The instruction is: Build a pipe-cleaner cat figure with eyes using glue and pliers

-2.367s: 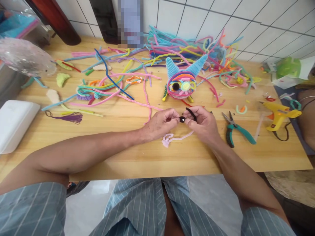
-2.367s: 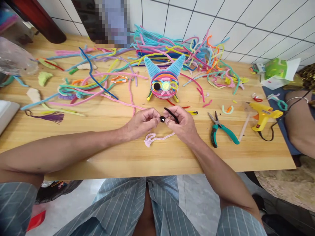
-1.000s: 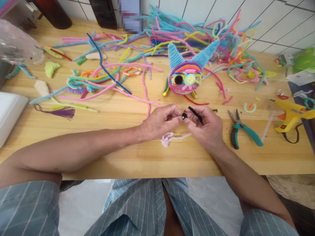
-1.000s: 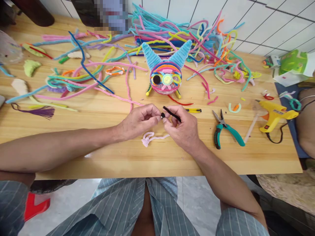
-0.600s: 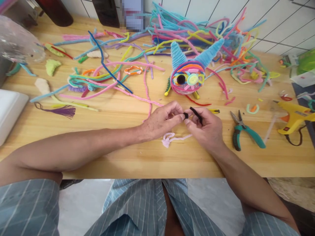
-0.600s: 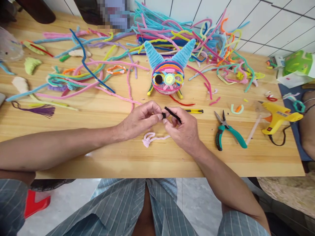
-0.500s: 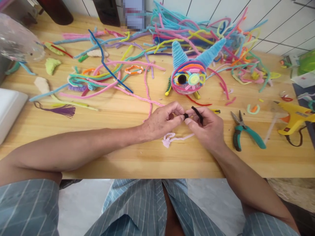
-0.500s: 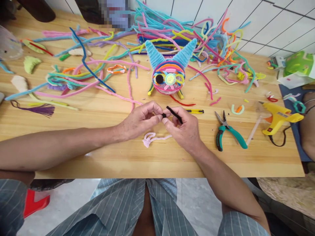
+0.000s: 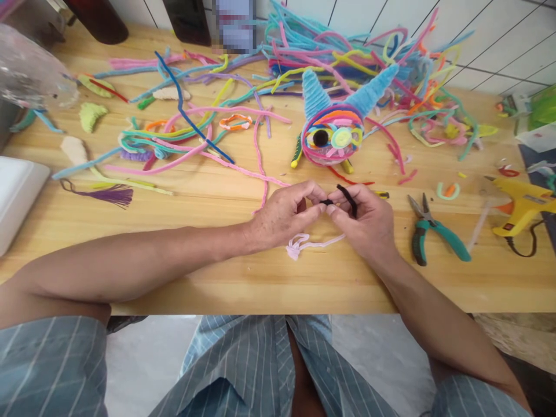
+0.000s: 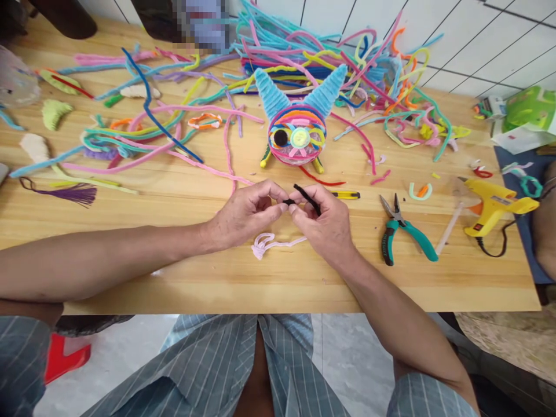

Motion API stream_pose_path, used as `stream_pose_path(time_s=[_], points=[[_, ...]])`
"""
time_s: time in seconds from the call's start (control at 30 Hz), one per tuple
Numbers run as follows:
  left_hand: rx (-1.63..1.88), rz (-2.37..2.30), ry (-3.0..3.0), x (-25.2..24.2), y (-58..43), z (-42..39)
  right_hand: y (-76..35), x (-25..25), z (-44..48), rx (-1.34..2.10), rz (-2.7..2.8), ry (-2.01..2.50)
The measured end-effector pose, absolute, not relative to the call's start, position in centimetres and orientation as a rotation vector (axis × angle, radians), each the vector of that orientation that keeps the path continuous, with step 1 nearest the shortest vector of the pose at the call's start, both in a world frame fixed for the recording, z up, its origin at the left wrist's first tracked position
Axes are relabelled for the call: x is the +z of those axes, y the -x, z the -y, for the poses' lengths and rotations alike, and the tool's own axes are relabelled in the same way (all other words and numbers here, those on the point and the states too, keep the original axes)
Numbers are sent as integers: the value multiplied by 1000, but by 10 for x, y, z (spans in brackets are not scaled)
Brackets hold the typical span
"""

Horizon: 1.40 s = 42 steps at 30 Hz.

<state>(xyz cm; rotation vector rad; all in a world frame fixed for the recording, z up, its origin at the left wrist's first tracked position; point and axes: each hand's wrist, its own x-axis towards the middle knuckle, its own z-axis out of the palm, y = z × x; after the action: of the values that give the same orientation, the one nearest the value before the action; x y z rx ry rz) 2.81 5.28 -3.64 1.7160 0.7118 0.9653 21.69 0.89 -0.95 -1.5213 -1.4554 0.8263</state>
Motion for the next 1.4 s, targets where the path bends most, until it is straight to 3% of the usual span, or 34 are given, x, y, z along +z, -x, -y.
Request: stream_pose_path(time_s=[1.4], points=[[893,-700,-1589,-34,-28,-53,-221,-11,-11,815,1493,1491]])
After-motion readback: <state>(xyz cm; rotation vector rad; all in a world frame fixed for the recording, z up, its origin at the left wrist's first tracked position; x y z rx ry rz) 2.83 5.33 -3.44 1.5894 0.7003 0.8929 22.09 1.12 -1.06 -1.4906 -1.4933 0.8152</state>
